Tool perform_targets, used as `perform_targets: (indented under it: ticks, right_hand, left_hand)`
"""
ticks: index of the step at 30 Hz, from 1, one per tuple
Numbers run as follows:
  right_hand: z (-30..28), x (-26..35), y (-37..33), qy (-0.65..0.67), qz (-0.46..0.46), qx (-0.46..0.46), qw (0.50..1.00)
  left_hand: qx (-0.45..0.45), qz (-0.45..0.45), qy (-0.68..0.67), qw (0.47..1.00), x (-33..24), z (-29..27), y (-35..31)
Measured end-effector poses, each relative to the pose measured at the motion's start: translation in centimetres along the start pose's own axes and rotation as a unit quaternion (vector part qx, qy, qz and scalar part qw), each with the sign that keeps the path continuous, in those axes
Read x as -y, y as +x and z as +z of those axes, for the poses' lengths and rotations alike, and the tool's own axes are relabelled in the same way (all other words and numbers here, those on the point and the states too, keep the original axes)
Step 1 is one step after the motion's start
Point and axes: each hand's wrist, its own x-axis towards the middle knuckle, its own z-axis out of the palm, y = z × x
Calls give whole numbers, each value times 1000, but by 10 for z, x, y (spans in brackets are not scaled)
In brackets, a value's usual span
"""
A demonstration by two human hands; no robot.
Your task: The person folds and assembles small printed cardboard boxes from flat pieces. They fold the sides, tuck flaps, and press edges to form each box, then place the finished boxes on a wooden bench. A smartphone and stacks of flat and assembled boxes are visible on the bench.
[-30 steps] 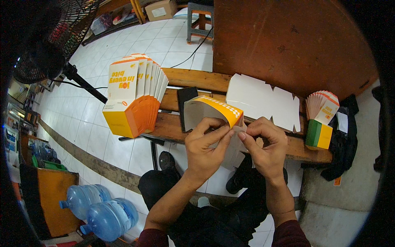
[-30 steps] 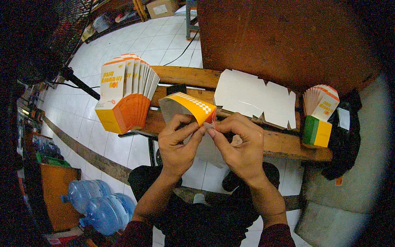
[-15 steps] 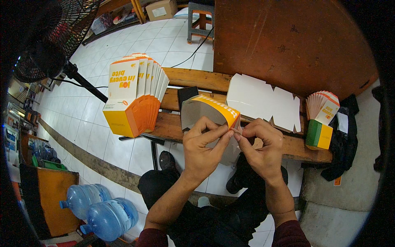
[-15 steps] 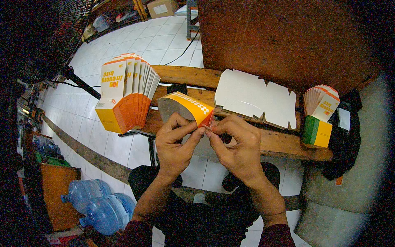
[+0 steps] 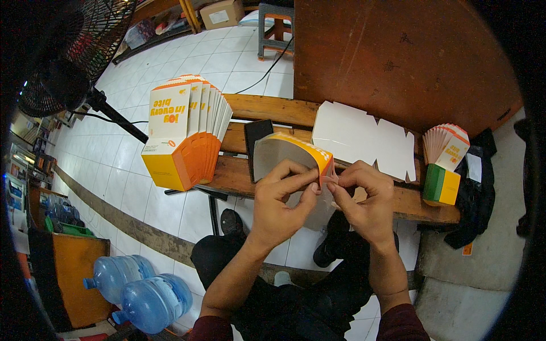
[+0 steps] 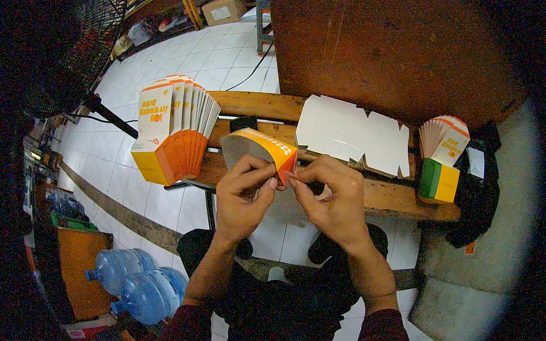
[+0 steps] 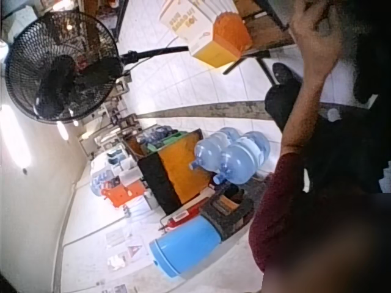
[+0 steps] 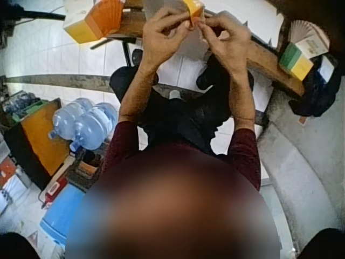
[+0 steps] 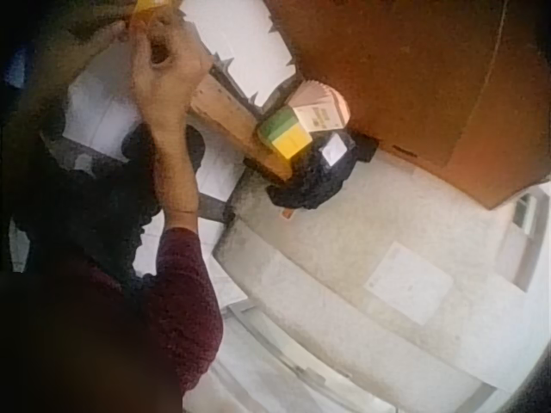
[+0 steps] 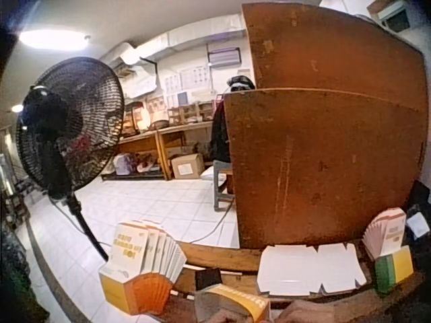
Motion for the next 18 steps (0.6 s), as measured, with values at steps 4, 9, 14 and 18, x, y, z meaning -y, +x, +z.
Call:
perform_targets:
  ticks: [4, 9, 14, 18]
  right_hand:
    - [-2, 0, -2, 28, 8, 19, 999]
    - [-2, 2, -2, 53, 30, 34, 998]
    - [5, 3, -3, 58, 31, 3, 998]
    - [8, 2, -6, 76, 36, -32, 996]
  left_hand:
    - [50, -58, -107, 991, 3, -7, 5]
    - [71, -46, -70, 994, 4, -7, 3]
    - [24, -54, -107, 993, 7, -4, 2]
    - [0, -87, -178, 980, 9, -5, 1]
